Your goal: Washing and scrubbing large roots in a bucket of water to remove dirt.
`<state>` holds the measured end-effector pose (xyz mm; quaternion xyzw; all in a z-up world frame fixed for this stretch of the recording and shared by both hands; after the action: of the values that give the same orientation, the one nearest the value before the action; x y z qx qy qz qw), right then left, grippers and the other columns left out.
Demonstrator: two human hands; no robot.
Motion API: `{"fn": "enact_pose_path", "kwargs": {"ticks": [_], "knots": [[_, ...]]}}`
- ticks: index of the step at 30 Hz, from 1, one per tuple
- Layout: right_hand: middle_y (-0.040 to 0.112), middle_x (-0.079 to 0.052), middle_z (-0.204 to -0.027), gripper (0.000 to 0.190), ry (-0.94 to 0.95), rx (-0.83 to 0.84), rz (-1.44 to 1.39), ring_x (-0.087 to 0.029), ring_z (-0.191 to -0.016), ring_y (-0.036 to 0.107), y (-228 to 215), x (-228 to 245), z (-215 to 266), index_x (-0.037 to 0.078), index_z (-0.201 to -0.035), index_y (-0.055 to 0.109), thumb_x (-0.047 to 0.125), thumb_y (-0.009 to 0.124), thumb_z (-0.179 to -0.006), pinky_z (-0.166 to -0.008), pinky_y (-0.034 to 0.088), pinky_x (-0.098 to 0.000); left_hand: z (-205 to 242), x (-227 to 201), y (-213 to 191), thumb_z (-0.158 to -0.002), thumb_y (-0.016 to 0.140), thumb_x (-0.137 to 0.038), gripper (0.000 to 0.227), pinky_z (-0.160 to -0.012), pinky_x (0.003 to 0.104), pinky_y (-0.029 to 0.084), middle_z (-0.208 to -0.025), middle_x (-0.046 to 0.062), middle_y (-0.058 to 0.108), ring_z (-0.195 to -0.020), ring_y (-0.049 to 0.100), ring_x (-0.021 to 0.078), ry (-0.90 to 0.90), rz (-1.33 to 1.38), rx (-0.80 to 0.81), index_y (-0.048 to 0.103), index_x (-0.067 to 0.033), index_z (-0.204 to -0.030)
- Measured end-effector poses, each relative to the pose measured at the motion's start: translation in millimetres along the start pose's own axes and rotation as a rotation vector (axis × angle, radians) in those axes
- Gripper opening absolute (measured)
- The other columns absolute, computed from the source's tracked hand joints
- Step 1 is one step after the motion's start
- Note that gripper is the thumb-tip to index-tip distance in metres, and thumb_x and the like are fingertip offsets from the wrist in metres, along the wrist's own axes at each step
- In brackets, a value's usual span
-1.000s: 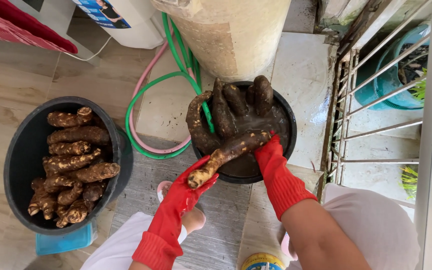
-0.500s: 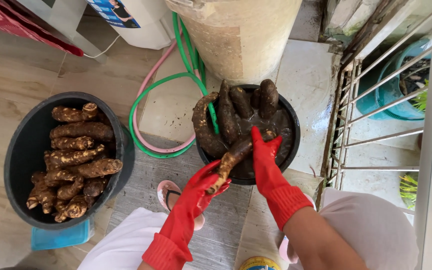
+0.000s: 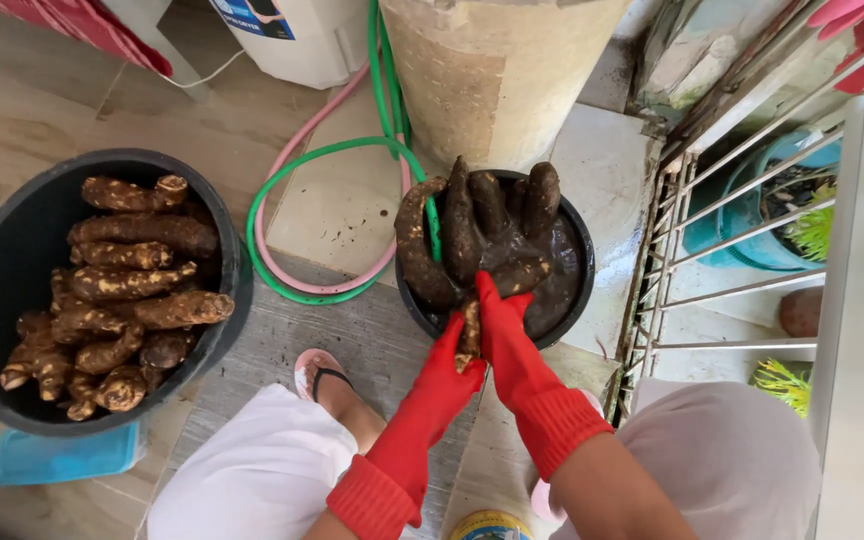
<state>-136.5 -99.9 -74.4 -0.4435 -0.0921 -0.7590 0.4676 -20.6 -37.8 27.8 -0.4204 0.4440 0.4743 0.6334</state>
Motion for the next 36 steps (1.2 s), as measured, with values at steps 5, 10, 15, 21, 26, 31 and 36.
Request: {"fn": "enact_pose_path", "kwargs": {"ticks": [5,10,15,21,26,31,36], "knots": [[0.051,-0.034,-0.143,0.112,0.165,-0.036,-0.151,-0.048,-0.135,0.049,-24.7,21.2,6.1,0.001,-0.156,0.034,0.067,0.078,-0.077,-0.116,0.036,-0.0566,10.5,-25.3,9.4,-0.091,0.066,-0.012,0.070,-0.109,0.036,0.044,-0.153,0.020,0.045,-0.128,0.050,0.0294,0.057,-0.012,-0.001,0.040,-0.0078,-0.155],[0.047,-0.024,-0.151,0.105,0.307,0.064,-0.155,-0.040,-0.139,0.048,-21.2,57.4,17.7,-0.001,-0.151,0.041,0.071,0.067,-0.079,-0.117,0.039,-0.0484,25.0,-15.1,17.2,-0.085,0.062,-0.015,0.078,-0.091,0.052,0.050,-0.156,0.023,0.026,-0.112,0.055,0.0486,0.018,-0.445,0.084,0.029,-0.0124,-0.156],[0.053,-0.023,-0.144,0.090,0.236,0.095,-0.126,-0.038,-0.131,0.053,-23.8,52.4,-20.6,0.001,-0.147,0.045,0.062,0.062,-0.083,-0.110,0.044,-0.0460,33.9,-9.1,20.6,-0.088,0.059,-0.021,0.083,-0.090,0.058,0.050,-0.163,0.026,0.009,-0.113,0.056,0.0545,-0.069,-0.670,0.145,0.019,-0.0158,-0.160],[0.062,-0.020,-0.133,0.069,0.138,0.137,-0.101,-0.034,-0.118,0.061,-18.9,40.9,-58.4,0.004,-0.142,0.051,0.047,0.054,-0.089,-0.099,0.050,-0.0423,39.2,-9.1,21.9,-0.087,0.064,-0.021,0.087,-0.083,0.057,0.053,-0.163,0.032,0.009,-0.103,0.059,0.0524,0.062,-0.917,0.153,0.019,-0.0132,-0.161],[0.029,-0.015,-0.164,0.075,-0.054,0.194,0.434,-0.035,-0.151,0.029,-15.8,-6.3,-94.3,0.016,-0.159,0.032,0.052,0.039,-0.094,-0.124,0.022,-0.0446,34.1,1.5,30.1,-0.088,0.062,-0.024,0.085,-0.086,0.060,0.052,-0.164,0.030,0.002,-0.103,0.059,0.0518,-0.065,-0.890,0.235,0.019,-0.0130,-0.160],[0.007,-0.020,-0.167,0.087,-0.247,0.202,0.413,-0.039,-0.154,0.011,-2.9,-30.8,-72.6,0.008,-0.159,0.022,0.056,0.050,-0.092,-0.126,0.013,-0.0445,28.4,7.8,31.6,-0.081,0.068,-0.016,0.096,-0.084,0.054,0.054,-0.165,0.028,0.003,-0.101,0.064,0.0434,-0.043,-0.840,0.180,0.015,-0.0127,-0.160],[-0.016,-0.010,-0.171,0.102,-0.154,0.303,0.412,-0.033,-0.158,-0.008,-5.4,-26.2,-36.0,0.021,-0.164,0.006,0.061,0.055,-0.083,-0.127,0.004,-0.0450,27.7,0.7,32.8,-0.082,0.069,-0.013,0.100,-0.088,0.050,0.055,-0.168,0.025,-0.003,-0.119,0.059,0.0421,-0.025,-0.804,0.157,0.008,-0.0124,-0.162]]}}
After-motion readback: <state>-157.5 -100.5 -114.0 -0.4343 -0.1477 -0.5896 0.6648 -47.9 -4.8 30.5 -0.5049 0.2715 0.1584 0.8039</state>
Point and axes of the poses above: each hand's wrist, its own z-axis away from the middle knuckle, its own y-axis out of the palm, x = y × z, the point moved 5 cm from there along -z, towards the middle knuckle
